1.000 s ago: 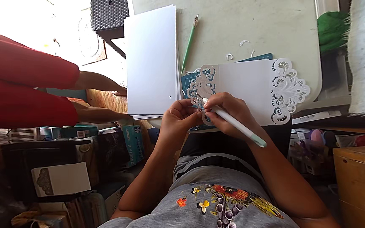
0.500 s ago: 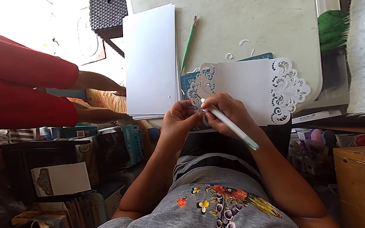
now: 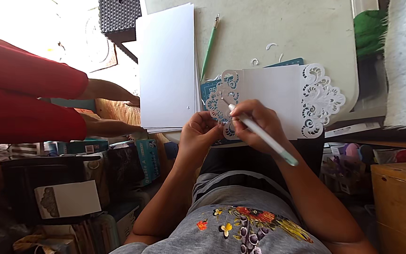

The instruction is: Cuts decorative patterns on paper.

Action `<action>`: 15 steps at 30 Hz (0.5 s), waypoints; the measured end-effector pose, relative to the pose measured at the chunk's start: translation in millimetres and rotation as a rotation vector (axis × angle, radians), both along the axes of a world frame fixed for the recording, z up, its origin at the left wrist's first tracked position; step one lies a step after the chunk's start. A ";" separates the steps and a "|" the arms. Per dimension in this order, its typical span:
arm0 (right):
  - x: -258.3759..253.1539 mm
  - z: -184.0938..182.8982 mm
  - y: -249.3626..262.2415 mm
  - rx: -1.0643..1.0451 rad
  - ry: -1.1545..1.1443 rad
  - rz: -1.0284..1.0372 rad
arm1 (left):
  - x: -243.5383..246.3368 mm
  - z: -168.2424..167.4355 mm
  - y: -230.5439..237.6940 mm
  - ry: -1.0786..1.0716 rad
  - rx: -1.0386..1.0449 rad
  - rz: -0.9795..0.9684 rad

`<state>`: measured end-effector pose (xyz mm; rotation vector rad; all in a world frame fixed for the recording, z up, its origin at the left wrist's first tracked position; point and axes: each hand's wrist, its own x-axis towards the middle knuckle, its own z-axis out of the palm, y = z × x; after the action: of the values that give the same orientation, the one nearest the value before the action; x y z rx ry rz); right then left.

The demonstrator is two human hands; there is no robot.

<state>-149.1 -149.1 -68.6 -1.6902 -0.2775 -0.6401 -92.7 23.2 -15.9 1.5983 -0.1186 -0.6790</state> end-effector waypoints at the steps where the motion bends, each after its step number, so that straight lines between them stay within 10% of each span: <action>1: 0.2 -0.2 0.0 0.071 -0.011 -0.026 | 0.0 -0.3 0.1 0.007 -0.005 -0.002; 15: -11.0 10.6 -2.3 0.231 0.027 -0.090 | 0.4 -0.5 -1.9 -0.080 0.114 -0.144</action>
<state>-160.2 -151.3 -58.0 -1.4942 -0.1044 -0.6887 -92.3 21.3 -16.4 1.7391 -0.2596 -0.7437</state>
